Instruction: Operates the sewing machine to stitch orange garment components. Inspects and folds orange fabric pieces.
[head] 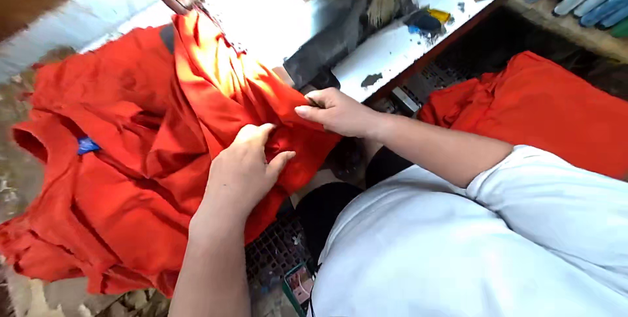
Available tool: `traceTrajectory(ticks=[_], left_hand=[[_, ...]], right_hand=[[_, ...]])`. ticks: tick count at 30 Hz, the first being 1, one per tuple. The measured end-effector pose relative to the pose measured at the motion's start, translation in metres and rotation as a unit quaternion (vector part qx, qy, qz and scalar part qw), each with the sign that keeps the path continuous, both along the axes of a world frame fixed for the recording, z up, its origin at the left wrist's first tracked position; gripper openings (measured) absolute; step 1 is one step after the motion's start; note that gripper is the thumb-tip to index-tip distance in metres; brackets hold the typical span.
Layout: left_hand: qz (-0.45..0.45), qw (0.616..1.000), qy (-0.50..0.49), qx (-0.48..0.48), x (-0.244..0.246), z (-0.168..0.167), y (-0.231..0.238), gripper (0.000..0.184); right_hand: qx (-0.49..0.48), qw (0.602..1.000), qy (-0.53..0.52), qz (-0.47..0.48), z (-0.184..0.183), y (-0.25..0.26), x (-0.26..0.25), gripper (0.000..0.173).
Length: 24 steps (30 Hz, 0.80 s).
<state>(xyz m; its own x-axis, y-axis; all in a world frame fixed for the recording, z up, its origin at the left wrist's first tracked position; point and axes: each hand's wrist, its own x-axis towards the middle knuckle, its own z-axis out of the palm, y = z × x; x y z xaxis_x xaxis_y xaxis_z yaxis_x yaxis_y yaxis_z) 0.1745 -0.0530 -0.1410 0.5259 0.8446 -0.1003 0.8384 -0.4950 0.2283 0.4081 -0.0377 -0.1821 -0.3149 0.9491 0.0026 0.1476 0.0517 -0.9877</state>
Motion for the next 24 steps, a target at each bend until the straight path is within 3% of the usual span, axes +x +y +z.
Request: traceTrajectory(ticks=[5,10,15,18,21,24], left_hand=[[0.024,0.992,-0.122,-0.006,0.007,-0.021,-0.043,0.02],[0.077,0.959,-0.269,-0.049,0.022,-0.019,-0.072,0.014],[0.05,0.931,-0.35,-0.094,0.023,-0.005,-0.085,0.011],[0.027,0.939,-0.341,-0.022,0.027,-0.001,-0.092,0.016],[-0.009,0.942,-0.314,0.116,0.033,0.0,-0.093,0.021],[-0.056,0.908,-0.39,0.145,0.037,-0.004,-0.089,0.013]], right_hand=[[0.114,0.989,-0.01,-0.098,-0.013,-0.041,0.032,0.023],[0.192,0.98,-0.046,-0.02,-0.007,-0.055,0.053,0.027],[0.098,0.97,-0.219,0.03,0.004,-0.058,0.059,0.018],[0.072,0.965,-0.246,0.05,0.015,-0.061,0.06,0.025],[0.247,0.954,-0.172,0.015,0.013,-0.069,0.06,0.022],[0.428,0.896,-0.117,-0.009,0.015,-0.075,0.056,0.017]])
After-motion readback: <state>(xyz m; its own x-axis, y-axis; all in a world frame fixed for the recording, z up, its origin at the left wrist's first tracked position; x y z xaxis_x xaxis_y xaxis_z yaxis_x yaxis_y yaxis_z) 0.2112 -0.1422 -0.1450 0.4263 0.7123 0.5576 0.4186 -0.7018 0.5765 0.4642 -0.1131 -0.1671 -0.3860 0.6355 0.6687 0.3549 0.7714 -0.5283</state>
